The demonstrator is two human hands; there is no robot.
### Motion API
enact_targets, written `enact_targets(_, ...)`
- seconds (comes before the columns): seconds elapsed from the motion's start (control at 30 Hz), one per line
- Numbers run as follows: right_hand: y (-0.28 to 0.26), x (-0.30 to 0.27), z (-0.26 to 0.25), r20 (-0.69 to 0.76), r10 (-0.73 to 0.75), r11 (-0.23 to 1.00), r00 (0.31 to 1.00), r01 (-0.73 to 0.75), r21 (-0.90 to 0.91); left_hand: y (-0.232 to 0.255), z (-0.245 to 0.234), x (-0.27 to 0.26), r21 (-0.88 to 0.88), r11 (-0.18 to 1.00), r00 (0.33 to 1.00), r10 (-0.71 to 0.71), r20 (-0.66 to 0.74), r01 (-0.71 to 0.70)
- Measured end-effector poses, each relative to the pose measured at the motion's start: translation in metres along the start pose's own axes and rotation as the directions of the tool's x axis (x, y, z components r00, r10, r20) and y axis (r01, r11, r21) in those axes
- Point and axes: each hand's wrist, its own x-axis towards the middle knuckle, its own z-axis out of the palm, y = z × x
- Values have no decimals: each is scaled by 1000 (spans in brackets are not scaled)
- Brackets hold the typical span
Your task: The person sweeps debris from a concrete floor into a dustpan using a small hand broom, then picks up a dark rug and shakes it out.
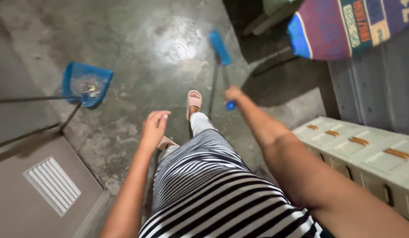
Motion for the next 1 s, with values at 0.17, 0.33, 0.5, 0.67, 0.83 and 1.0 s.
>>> enact_targets(0.17, -106, 15, 26, 413, 469, -84, 781, -426, 901, 30, 19, 39, 2, 988, 988, 152, -19, -152)
enact_targets(0.33, -94, -18, -33, 291, 339, -115, 895, -268, 957, 58, 30, 60, 70, 973, 974, 218, 58, -222)
enact_targets(0.5, -37, -60, -90, 254, 474, -34, 843, -270, 962, 63, 32, 66, 129, 981, 988, 142, 52, -148)
enact_targets(0.67, 51, -40, -81, 238, 582, 21, 778, -307, 952, 30, 45, 62, 108, 989, 995, 96, 20, -97)
enact_targets(0.83, 67, 21, -67, 213, 532, 212, 820, -373, 903, 18, 47, 48, 90, 996, 1000, 27, -9, -26)
enact_targets(1.0, -18, 38, -50, 322, 312, 308, 894, -416, 856, 21, 44, 45, 83, 996, 999, -21, -38, 24)
